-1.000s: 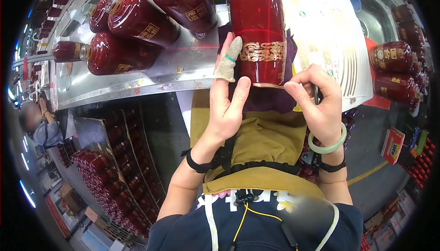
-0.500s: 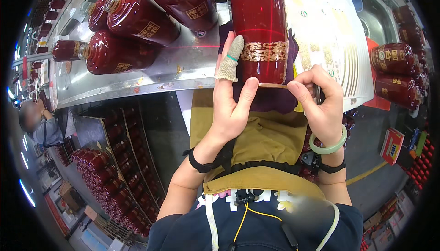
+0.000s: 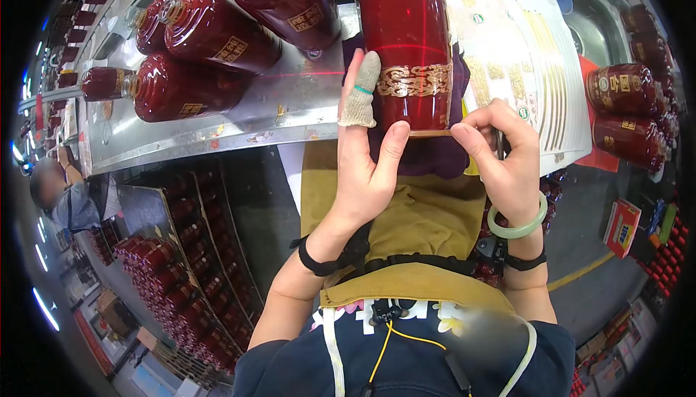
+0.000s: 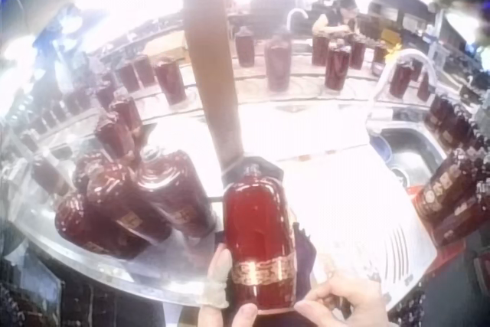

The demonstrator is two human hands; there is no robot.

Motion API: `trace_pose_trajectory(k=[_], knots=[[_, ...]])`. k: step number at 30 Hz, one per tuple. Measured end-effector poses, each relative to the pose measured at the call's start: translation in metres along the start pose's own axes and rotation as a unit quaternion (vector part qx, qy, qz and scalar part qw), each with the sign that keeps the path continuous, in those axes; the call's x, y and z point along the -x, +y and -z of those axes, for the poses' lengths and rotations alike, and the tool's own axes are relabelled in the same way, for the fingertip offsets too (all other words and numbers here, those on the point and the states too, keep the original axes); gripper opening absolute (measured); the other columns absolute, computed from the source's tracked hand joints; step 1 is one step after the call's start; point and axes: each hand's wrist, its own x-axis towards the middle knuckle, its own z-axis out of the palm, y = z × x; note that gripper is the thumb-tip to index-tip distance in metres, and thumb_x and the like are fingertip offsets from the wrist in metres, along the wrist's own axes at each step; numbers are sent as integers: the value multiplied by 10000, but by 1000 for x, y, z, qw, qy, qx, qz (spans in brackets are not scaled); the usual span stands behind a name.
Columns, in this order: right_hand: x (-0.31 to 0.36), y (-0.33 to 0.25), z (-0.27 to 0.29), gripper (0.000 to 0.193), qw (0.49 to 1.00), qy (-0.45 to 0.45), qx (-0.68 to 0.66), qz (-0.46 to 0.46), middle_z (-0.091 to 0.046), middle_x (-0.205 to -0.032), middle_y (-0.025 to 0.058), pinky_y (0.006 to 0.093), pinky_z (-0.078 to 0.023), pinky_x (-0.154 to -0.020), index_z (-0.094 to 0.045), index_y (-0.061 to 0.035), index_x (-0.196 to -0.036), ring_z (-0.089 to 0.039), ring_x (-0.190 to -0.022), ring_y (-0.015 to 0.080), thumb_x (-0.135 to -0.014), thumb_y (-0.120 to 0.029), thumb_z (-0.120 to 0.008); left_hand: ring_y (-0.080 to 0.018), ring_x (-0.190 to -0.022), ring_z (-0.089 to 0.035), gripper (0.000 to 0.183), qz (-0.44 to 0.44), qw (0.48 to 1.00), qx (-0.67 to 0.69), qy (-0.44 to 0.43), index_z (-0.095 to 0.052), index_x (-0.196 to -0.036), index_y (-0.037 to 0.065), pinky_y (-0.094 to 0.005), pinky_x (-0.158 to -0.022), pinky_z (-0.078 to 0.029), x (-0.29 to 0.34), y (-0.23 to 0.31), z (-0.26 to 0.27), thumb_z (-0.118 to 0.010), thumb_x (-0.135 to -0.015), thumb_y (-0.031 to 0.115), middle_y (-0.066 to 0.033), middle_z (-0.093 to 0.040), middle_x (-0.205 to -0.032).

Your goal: Applying decorative labels and gold bands to red ceramic liquor bottles at a factory workstation.

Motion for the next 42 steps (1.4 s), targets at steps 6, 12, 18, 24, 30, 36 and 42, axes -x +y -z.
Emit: trace_pose_trajectory(k=[6,12,18,24,30,36,42], knots=[[-1,9,-2,167,1000,-2,2,8,-605,-740,41,282,-411,-620,-704,-2,-850,-506,-650,127,-885,-123,-813,-313,-1574,-254,695,-14,1000,17,7,-271,-1620,-47,-417,-1273,-222,-2,7,-2,-594,-1019,83,-202,-240,-1710],[0,3,-3,171,1000,-4,-5,1,-609,-746,46,286,-420,-627,-703,2,-853,-517,-659,130,-889,-126,-811,-324,-1444,-468,590,-112,985,14,134,-548,-1454,-58,-440,-1202,-373,13,-14,7,-756,-908,19,-189,-432,-1605],[-1,3,-1,171,1000,-6,4,12,-616,-750,50,290,-427,-626,-709,5,-857,-521,-651,132,-893,-129,-809,-332,-1237,-621,315,-289,898,-302,137,-815,-1047,75,-416,-1005,-535,13,-8,5,-905,-749,37,-124,-689,-1322],[-2,3,-2,166,1000,-8,3,20,-621,-752,52,287,-431,-622,-714,4,-861,-529,-648,133,-886,-126,-815,-334,-1129,-688,255,-349,871,-338,75,-792,-1009,37,-407,-922,-587,1,5,1,-871,-771,-10,-119,-749,-1197],[-3,5,3,156,1000,-22,-7,12,-611,-744,50,286,-424,-621,-711,3,-857,-525,-646,129,-880,-110,-817,-365,-1056,-739,291,-316,900,-266,140,-751,-1018,-27,-411,-892,-618,5,-11,0,-847,-751,-91,-150,-757,-1168],[-3,7,8,164,1000,-25,-4,1,-616,-747,49,284,-417,-613,-710,2,-857,-535,-641,123,-886,-119,-817,-414,-1073,-727,287,-340,888,-289,116,-704,-1059,-76,-453,-907,-625,5,-11,1,-788,-790,-128,-219,-738,-1173],[-3,5,6,167,1000,-21,7,18,-622,-751,53,288,-427,-617,-713,2,-862,-550,-643,130,-891,-127,-815,-401,-1094,-708,344,-365,862,-338,95,-713,-1152,-76,-440,-903,-616,5,-9,2,-767,-813,-100,-207,-704,-1253]])
